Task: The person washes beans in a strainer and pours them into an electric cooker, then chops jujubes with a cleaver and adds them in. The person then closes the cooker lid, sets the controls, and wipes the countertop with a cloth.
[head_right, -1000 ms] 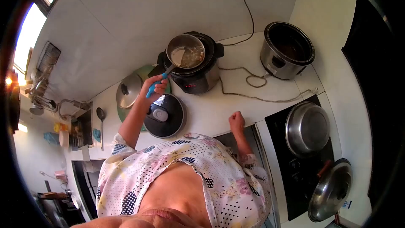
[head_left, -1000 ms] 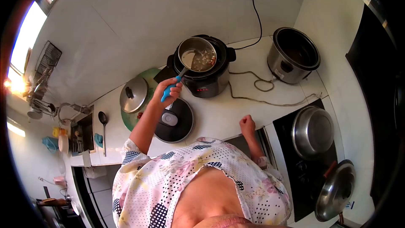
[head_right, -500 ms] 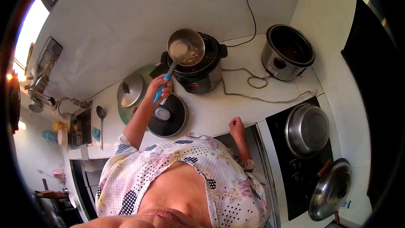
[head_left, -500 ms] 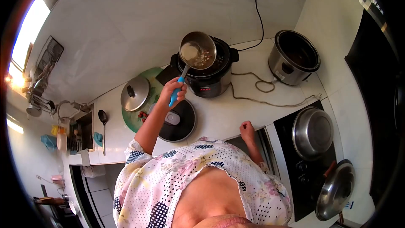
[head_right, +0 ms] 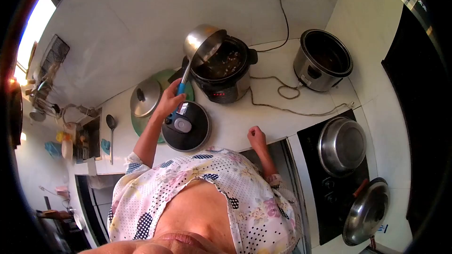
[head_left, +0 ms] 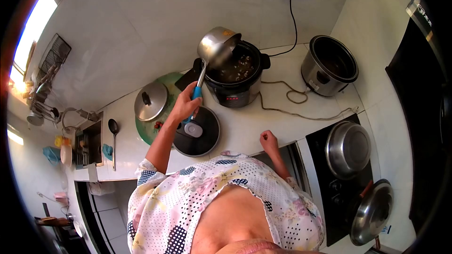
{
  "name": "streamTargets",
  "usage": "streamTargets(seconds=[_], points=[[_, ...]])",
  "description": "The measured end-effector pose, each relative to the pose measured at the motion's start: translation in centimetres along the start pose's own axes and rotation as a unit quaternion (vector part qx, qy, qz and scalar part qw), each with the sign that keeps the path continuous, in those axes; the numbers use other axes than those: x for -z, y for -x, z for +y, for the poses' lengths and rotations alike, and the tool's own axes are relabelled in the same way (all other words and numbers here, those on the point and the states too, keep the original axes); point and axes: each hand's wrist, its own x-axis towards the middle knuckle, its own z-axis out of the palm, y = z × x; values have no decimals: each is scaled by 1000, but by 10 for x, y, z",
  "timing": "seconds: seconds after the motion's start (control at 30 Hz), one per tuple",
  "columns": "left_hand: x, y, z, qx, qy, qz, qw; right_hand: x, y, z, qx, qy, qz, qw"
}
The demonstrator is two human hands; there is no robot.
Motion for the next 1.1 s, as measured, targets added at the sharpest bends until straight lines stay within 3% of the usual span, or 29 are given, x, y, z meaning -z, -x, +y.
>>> streamTargets(seconds=[0.07, 0.13, 0.2, 0.3, 0.43, 0.53, 0.63, 0.77, 0.93, 1.1], points=[[4, 0, -2, -12, -12, -2, 1000, -2, -18, -19, 48, -4, 4, 999], [4, 3, -3, -18, -1, -3, 1000, 11, -37, -73, 50, -13, -12, 999], [4, 6, -4, -18, 32, -4, 999, 19, -55, -134, 112, -51, 28, 992], [4, 15, -6, 16, 127, 5, 992, 28, -77, -211, 184, -142, 52, 971], [6, 30, -11, 21, 271, 4, 962, 19, -113, -260, 281, -215, 95, 931], [12, 42, -18, 19, 347, -1, 938, 8, -140, -287, 305, -95, 102, 942], [17, 59, -21, 30, 406, -5, 914, -7, -177, -262, 311, 78, 87, 943], [28, 73, -38, 4, 474, -37, 880, -17, -178, -255, 197, -76, 50, 976], [32, 89, -50, -25, 571, -87, 816, -24, -159, -247, 186, -130, -2, 974], [36, 110, -62, -76, 688, -143, 708, -39, -120, -209, 111, -126, -81, 982]])
